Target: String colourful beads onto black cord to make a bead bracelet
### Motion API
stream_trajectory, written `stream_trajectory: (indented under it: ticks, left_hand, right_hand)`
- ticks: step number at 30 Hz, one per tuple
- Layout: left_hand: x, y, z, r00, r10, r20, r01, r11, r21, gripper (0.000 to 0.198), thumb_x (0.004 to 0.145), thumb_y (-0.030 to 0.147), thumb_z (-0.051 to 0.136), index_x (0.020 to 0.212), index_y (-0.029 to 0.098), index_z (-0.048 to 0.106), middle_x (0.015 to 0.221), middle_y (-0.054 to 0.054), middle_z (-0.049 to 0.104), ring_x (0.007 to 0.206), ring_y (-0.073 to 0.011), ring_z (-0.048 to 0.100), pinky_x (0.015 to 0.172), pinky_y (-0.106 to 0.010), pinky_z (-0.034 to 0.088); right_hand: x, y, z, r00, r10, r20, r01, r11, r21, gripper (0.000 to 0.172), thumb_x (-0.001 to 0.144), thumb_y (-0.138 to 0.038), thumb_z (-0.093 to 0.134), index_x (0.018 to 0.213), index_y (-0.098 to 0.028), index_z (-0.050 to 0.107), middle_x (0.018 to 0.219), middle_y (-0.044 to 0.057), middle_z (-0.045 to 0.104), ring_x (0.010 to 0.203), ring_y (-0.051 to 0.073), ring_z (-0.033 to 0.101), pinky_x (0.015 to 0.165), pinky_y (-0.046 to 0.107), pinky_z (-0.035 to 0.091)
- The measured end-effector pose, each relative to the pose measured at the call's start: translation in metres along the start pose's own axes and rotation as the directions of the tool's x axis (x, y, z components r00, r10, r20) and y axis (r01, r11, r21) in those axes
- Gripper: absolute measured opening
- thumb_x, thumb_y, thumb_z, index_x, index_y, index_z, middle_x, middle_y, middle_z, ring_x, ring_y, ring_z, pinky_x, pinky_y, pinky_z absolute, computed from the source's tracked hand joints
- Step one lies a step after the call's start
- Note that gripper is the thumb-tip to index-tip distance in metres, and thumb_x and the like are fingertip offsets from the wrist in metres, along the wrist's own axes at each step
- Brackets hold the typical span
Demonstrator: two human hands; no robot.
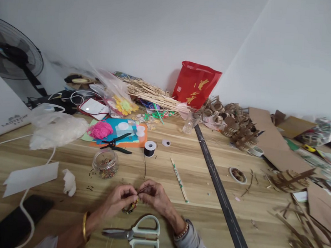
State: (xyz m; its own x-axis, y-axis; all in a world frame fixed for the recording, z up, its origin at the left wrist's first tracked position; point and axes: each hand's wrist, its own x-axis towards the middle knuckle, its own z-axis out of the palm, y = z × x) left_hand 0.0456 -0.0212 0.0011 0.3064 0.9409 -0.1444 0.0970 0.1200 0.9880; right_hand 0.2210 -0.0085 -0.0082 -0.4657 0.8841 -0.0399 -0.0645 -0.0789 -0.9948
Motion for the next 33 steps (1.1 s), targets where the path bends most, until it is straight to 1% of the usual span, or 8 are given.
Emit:
stream_trajectory:
  ticks: [5,8,15,19,22,25,30,33]
  left_hand:
    - [0.001,-0.008,0.006,0.994,-0.106,-0.014,0.103,0.984,-0.146,0.021,0.058,0.033,0.067,0.057,0.014,0.058,0.048,0.005,0.05,0.044,-0.0083,0.042,0.045,-0.021,0.032]
    - [0.0,-0.014,0.009,0.992,-0.127,-0.017,0.122,0.977,-0.176,0.024,0.057,0.036,0.067,0.057,0.015,0.056,0.046,0.006,0.048,0.042,-0.0082,0.041,0.043,-0.021,0.031]
    - [-0.001,-0.019,0.009,0.997,-0.041,-0.065,0.034,0.994,-0.103,0.019,0.06,0.033,0.064,0.057,0.017,0.054,0.047,0.006,0.047,0.046,-0.0092,0.04,0.046,-0.021,0.032]
    - [-0.001,-0.02,0.01,0.997,-0.036,-0.062,0.032,0.997,-0.071,0.017,0.061,0.032,0.06,0.057,0.018,0.053,0.048,0.006,0.047,0.047,-0.0102,0.041,0.048,-0.022,0.032]
    - [-0.002,-0.019,0.011,0.997,-0.016,-0.073,0.013,0.999,-0.038,0.013,0.062,0.029,0.057,0.058,0.018,0.053,0.048,0.006,0.045,0.048,-0.0106,0.041,0.049,-0.022,0.032]
    - [-0.005,-0.016,0.011,0.997,0.007,-0.074,-0.008,1.0,-0.017,0.01,0.063,0.026,0.056,0.058,0.018,0.053,0.049,0.006,0.045,0.049,-0.011,0.041,0.05,-0.022,0.032]
    - [-0.007,-0.014,0.013,0.998,0.034,-0.057,-0.036,0.999,-0.023,0.01,0.065,0.024,0.055,0.06,0.016,0.055,0.056,0.002,0.055,0.053,-0.012,0.047,0.053,-0.023,0.034]
    - [-0.006,-0.016,0.016,0.997,0.06,-0.046,-0.062,0.997,-0.046,0.015,0.069,0.028,0.056,0.062,0.015,0.056,0.059,-0.001,0.058,0.055,-0.013,0.05,0.055,-0.024,0.036]
  right_hand:
    - [0.001,0.004,-0.004,0.999,-0.01,0.034,0.01,1.0,0.002,0.029,0.075,-0.042,0.073,0.082,-0.015,0.066,0.07,0.001,0.061,0.053,0.008,0.051,0.048,0.019,0.041]
    - [0.002,0.006,-0.005,0.999,-0.008,0.037,0.008,1.0,-0.001,0.029,0.076,-0.044,0.071,0.083,-0.016,0.067,0.072,0.001,0.061,0.053,0.009,0.052,0.047,0.019,0.042]
    - [0.003,0.01,-0.003,0.999,-0.022,0.039,0.023,0.999,-0.025,0.029,0.076,-0.045,0.071,0.076,-0.016,0.067,0.066,0.0,0.059,0.051,0.008,0.052,0.045,0.018,0.043]
    - [0.004,0.008,-0.002,0.999,-0.016,-0.036,0.017,0.999,0.029,0.031,0.075,-0.046,0.071,0.08,-0.016,0.067,0.061,-0.001,0.059,0.048,0.009,0.053,0.041,0.017,0.041]
    - [0.005,0.009,0.0,0.996,-0.001,-0.09,0.007,0.997,0.076,0.031,0.073,-0.045,0.073,0.08,-0.015,0.066,0.055,-0.002,0.059,0.044,0.008,0.052,0.039,0.017,0.04]
    - [0.005,0.012,0.006,0.993,0.026,-0.114,-0.008,0.989,0.15,0.031,0.071,-0.043,0.075,0.079,-0.015,0.066,0.051,-0.003,0.059,0.039,0.007,0.049,0.037,0.016,0.037]
    - [0.006,0.016,0.016,0.986,0.055,-0.155,-0.016,0.97,0.243,0.033,0.066,-0.043,0.079,0.076,-0.016,0.062,0.051,-0.003,0.059,0.037,0.007,0.046,0.033,0.015,0.031]
    - [0.005,0.013,0.019,0.983,0.056,-0.174,-0.019,0.978,0.207,0.034,0.066,-0.044,0.078,0.077,-0.017,0.06,0.053,-0.004,0.057,0.039,0.007,0.045,0.035,0.016,0.031]
